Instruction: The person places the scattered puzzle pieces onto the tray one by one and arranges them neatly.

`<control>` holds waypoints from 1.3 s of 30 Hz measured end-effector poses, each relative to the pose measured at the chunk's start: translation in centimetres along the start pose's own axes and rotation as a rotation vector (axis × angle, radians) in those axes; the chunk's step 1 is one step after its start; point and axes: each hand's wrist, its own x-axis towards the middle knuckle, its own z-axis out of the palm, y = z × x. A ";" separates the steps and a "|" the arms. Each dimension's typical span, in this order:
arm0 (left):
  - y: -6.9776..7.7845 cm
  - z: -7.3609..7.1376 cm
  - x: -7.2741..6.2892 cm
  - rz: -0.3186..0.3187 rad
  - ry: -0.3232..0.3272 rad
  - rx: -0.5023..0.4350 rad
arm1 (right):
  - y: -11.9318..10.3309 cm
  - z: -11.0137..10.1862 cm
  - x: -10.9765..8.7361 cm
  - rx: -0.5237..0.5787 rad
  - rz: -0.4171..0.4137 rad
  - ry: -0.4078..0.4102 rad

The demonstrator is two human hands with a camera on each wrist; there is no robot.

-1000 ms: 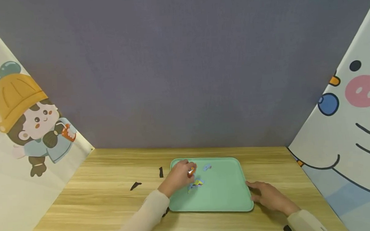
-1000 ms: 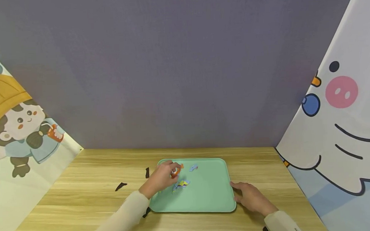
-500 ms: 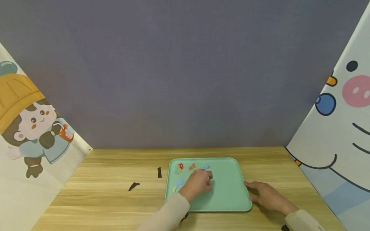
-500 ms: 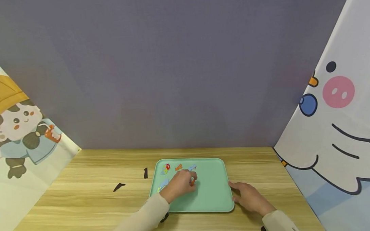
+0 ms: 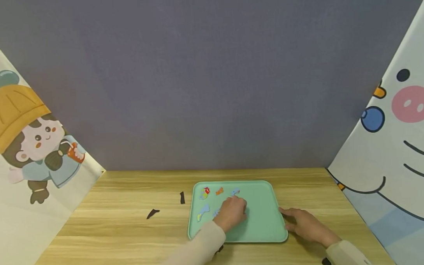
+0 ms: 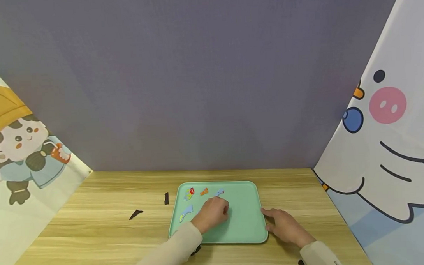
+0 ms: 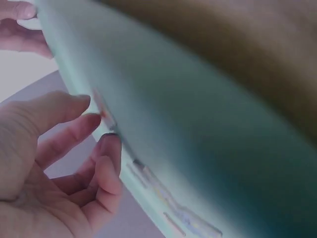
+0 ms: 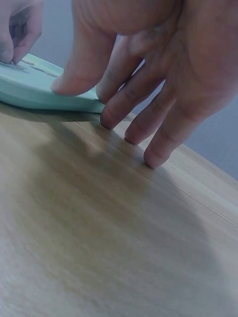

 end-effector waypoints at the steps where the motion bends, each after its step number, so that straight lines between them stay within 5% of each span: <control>1: -0.1 -0.1 -0.1 -0.007 -0.003 -0.009 | 0.0 0.0 0.0 -0.003 -0.005 0.000; 8: -1.6 -1.6 -0.9 -0.047 -0.007 -0.163 | -0.1 -0.1 0.0 -0.003 -0.010 -0.012; 18: -5.6 -4.4 -3.2 0.002 0.048 -0.155 | -0.2 -0.3 0.2 -0.006 -0.019 -0.015; 31: -10.3 -6.1 -8.5 -0.114 0.119 -0.188 | 0.0 -0.1 -0.1 0.018 -0.004 -0.009; 39: -14.1 -7.7 -11.7 -0.314 0.162 -0.151 | 0.1 0.1 -0.1 0.018 -0.022 -0.008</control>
